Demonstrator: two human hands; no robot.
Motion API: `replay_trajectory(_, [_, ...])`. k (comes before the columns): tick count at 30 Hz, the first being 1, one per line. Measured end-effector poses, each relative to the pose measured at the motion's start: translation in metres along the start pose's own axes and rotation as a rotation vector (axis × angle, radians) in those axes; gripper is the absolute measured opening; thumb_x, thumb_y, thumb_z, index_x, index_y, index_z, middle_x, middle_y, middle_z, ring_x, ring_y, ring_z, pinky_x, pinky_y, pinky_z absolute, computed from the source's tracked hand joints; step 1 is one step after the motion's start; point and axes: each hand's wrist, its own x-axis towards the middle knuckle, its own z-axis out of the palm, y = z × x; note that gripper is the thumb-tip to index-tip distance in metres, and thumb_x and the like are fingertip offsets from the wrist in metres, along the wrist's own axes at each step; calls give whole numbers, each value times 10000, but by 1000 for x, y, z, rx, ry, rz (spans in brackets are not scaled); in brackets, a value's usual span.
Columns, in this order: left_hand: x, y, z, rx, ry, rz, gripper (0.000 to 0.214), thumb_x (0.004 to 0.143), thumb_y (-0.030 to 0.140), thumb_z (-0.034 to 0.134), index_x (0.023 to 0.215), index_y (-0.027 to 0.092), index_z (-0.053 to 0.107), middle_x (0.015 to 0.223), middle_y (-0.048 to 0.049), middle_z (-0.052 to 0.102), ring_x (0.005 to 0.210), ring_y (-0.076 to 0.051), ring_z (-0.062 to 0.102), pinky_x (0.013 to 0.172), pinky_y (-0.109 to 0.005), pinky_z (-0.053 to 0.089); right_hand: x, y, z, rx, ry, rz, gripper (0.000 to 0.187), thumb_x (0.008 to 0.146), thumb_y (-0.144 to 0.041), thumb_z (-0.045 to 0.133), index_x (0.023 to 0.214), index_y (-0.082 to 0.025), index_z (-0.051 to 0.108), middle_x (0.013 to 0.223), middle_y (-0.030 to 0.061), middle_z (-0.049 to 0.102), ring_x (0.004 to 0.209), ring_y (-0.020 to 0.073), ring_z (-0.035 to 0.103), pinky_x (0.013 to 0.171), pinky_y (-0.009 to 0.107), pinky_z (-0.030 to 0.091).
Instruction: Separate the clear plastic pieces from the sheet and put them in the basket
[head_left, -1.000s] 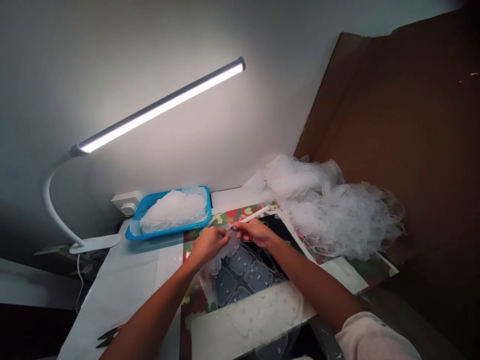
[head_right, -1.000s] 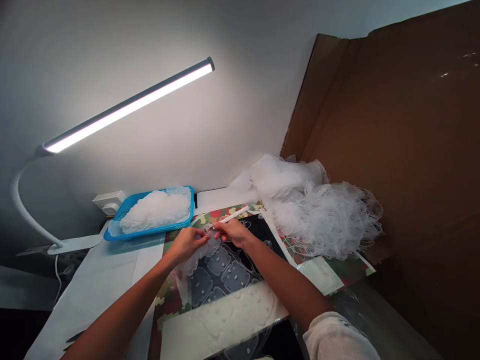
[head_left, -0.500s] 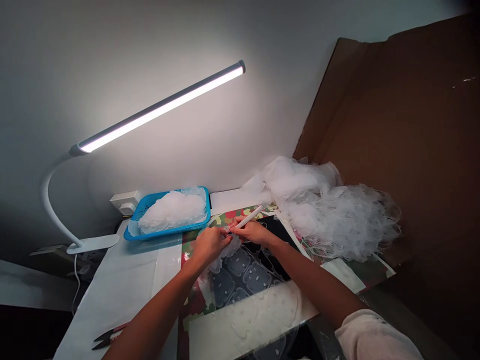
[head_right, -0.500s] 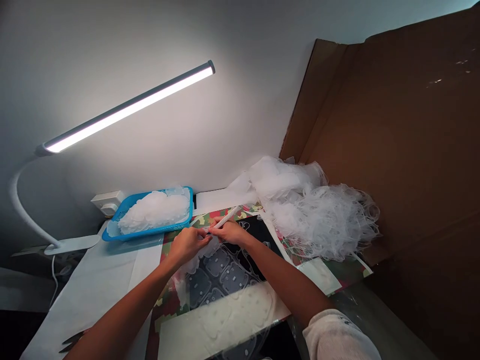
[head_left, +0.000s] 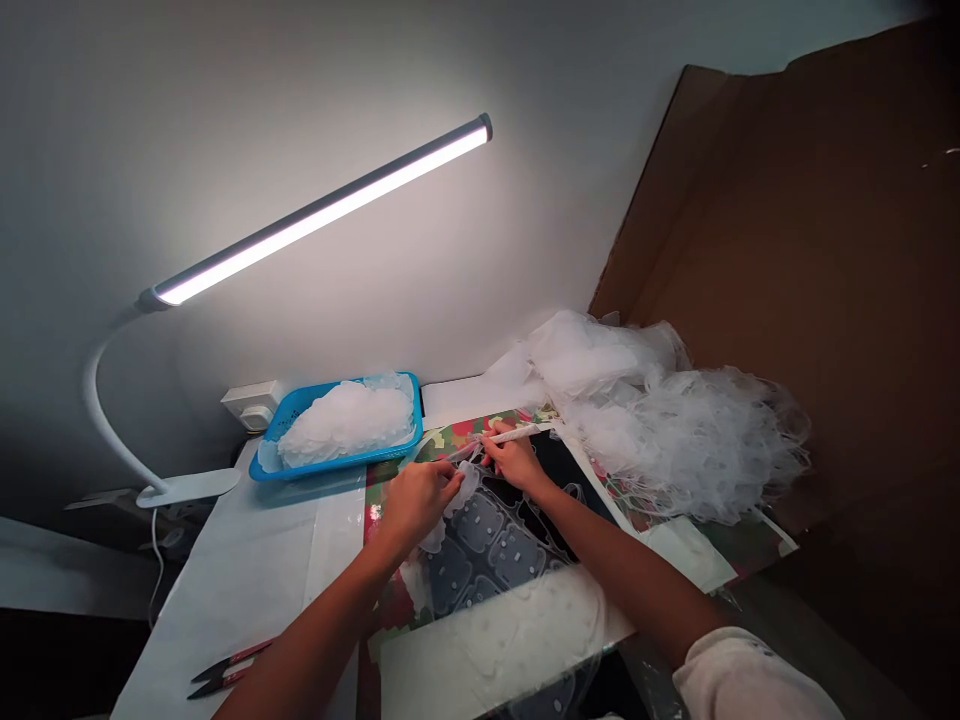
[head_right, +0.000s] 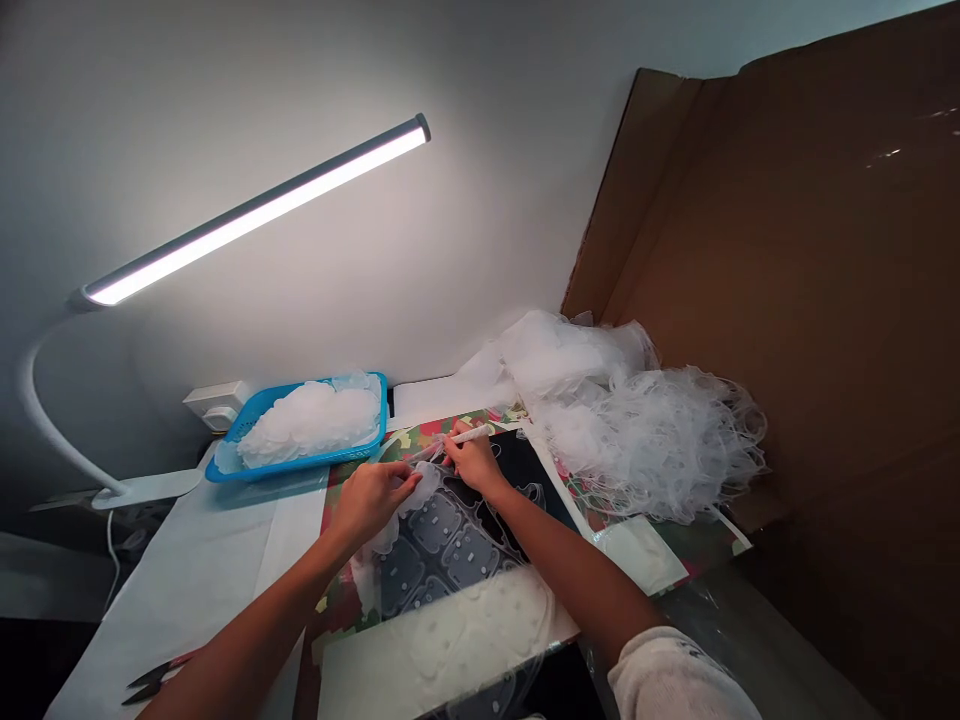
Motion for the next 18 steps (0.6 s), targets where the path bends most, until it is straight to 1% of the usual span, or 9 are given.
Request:
replay_trajectory(2, [-8,-1,-1,-44,98,41,288,897,433,528,826,250,739,796,-12,741,706,-167,637,581,-232,364,6,8,-2,0,4,30,248,831,-384,557,693,-239,412,541,-42,593,355,111,462,381,229,328])
replay_trajectory(4, [-18,-4,-2,-134,235,103,297,906,421,526,811,234,736,822,-22,742,731,-162,643,646,-235,417,11,14,-4,-33,21,36,239,839,-368,540,694,-233,405,583,-28,615,390,114,517,391,223,355])
replay_trajectory(7, [-38,-9,-8,-315,472,161,322,901,424,541,766,198,726,785,-40,724,720,-154,635,703,-235,462,19,16,-6,-98,51,21,216,850,-335,497,689,-232,397,644,-13,614,476,126,570,434,228,396])
replay_trajectory(8, [-44,-10,-12,-379,514,149,317,889,428,562,756,190,726,772,-39,720,704,-151,630,695,-231,471,21,14,-8,-117,53,13,220,842,-326,500,674,-232,394,641,-16,597,497,130,570,453,233,405])
replay_trajectory(10, [-55,-13,-19,-522,492,85,307,858,441,607,762,180,736,762,-32,719,672,-147,624,647,-220,482,22,9,-14,-150,38,-6,236,804,-308,535,631,-230,395,606,-29,546,531,138,548,514,252,422])
replay_trajectory(12, [-64,-14,-26,-679,379,0,314,825,465,643,779,174,750,780,-30,726,645,-144,620,577,-206,483,19,1,-23,-188,26,-34,239,756,-280,579,600,-226,407,605,-30,517,597,152,530,606,277,435])
replay_trajectory(15, [-70,-13,-32,-846,255,-89,335,782,490,684,790,165,765,840,-41,732,632,-139,615,509,-189,476,6,-6,-37,-294,108,-152,211,756,-263,571,613,-225,420,707,1,537,739,182,528,741,317,433])
replay_trajectory(16, [-71,-12,-33,-874,238,-103,337,770,493,695,791,165,768,861,-45,732,635,-138,614,499,-184,475,-2,-6,-40,-323,128,-185,204,774,-271,555,627,-226,422,737,10,544,754,186,528,749,321,433])
replay_trajectory(18, [-71,-11,-33,-913,216,-120,336,752,495,713,788,166,772,887,-49,730,641,-135,611,481,-176,470,-22,0,-42,-325,70,-171,182,803,-295,534,660,-226,444,763,15,556,714,181,526,708,318,437])
